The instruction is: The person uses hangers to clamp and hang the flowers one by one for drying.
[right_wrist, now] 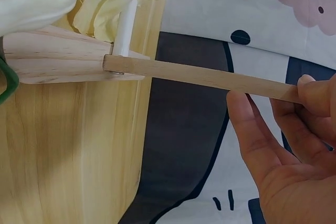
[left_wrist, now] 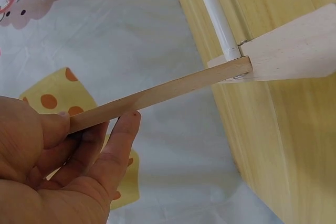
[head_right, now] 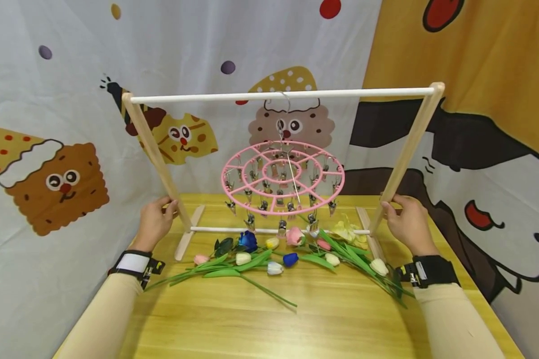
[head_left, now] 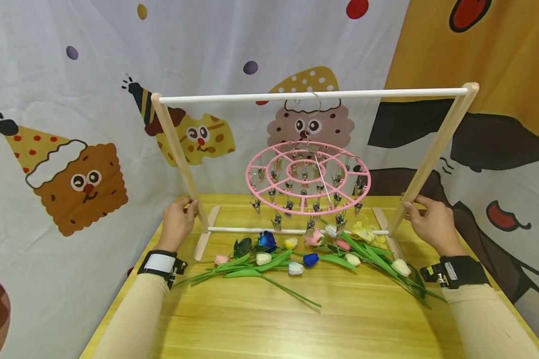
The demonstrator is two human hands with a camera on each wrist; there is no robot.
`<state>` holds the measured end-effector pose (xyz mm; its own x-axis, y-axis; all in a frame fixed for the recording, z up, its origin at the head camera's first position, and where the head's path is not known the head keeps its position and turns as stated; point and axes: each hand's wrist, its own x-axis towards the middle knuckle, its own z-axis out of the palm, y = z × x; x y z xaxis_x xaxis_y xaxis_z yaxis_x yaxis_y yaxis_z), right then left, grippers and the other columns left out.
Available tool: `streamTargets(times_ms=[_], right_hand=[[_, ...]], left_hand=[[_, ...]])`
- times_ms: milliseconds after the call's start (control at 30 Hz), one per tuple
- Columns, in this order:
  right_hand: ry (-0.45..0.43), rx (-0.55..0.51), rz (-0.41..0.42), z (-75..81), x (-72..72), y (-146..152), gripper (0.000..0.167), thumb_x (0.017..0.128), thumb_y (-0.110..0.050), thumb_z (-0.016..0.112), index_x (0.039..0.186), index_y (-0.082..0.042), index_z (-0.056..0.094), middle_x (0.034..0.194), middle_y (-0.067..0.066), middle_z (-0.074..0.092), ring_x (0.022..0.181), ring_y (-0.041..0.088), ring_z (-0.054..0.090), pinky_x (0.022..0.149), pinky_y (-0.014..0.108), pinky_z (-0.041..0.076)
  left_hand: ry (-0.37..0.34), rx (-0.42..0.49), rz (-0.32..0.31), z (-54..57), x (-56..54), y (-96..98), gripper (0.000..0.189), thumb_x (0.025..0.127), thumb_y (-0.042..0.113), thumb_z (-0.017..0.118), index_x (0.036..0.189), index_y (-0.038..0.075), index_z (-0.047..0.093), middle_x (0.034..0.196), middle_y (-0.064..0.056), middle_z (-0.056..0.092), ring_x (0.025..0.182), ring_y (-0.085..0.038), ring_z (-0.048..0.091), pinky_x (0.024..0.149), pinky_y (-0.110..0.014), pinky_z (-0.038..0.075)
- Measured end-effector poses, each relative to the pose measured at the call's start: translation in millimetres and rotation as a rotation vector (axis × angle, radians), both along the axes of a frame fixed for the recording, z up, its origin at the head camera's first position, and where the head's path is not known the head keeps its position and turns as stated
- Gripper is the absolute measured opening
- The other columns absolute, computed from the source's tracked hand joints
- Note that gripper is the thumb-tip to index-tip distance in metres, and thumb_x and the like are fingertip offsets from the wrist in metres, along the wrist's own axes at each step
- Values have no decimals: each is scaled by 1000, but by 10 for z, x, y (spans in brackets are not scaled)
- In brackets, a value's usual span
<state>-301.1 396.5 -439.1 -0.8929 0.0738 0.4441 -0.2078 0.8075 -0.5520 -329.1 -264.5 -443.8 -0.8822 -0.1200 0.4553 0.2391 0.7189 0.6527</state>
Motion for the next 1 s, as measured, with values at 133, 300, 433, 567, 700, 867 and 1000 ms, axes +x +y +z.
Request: streamTargets(times_ms=[133, 300, 433, 567, 700, 867, 1000], right_hand=[[7, 12, -1, 23, 30, 7, 38, 120, -20, 69, 146, 8, 76, 126, 41, 80, 101, 57, 84, 57, 18, 56], [-2, 4, -1, 35, 46, 17, 41, 120, -23, 69, 148, 7, 75, 128, 41, 79, 104, 58, 84, 60, 38, 69], [-4, 6, -5, 10, 50, 29, 41, 120, -23, 69, 149, 7, 74, 128, 41, 79, 103, 57, 84, 61, 39, 69], [7, -2, -3, -10, 54, 22, 40, 120, -20, 70, 149, 6, 74, 131, 42, 78, 103, 57, 84, 59, 22, 64], [8, -12, 3, -39, 68, 2, 40, 120, -20, 69, 150, 6, 73, 138, 42, 75, 105, 57, 84, 63, 25, 68], [-37, 8, 4, -140, 156, 11, 42, 119, -19, 72, 151, 7, 71, 133, 41, 78, 99, 54, 86, 69, 54, 72], [-56, 23, -7, -205, 270, 22, 43, 116, -18, 75, 151, 6, 72, 125, 38, 82, 101, 57, 85, 58, 31, 62]], left_hand=[[-1, 13, -11, 9, 33, -8, 34, 122, 12, 61, 141, -11, 77, 130, -39, 79, 114, -55, 84, 96, -61, 71], [-10, 20, -8, 8, 60, -15, 34, 122, 13, 61, 142, -10, 77, 129, -37, 79, 115, -55, 84, 96, -60, 71], [-17, 23, -1, 3, 59, -7, 33, 123, 14, 61, 141, -9, 77, 133, -36, 79, 117, -54, 83, 97, -60, 70], [-37, 33, 9, 0, 50, 11, 35, 123, 16, 60, 143, -8, 76, 138, -34, 78, 120, -54, 83, 99, -61, 70], [-51, 19, 16, -15, 73, 30, 37, 123, 16, 60, 145, -9, 75, 141, -35, 77, 122, -55, 82, 100, -65, 69], [-93, -23, 31, -100, 184, 45, 39, 122, 16, 63, 150, -9, 72, 146, -33, 77, 124, -54, 81, 100, -66, 70], [-109, -68, 27, -170, 312, 71, 44, 120, 15, 66, 156, -11, 66, 147, -33, 76, 121, -53, 83, 96, -62, 71]])
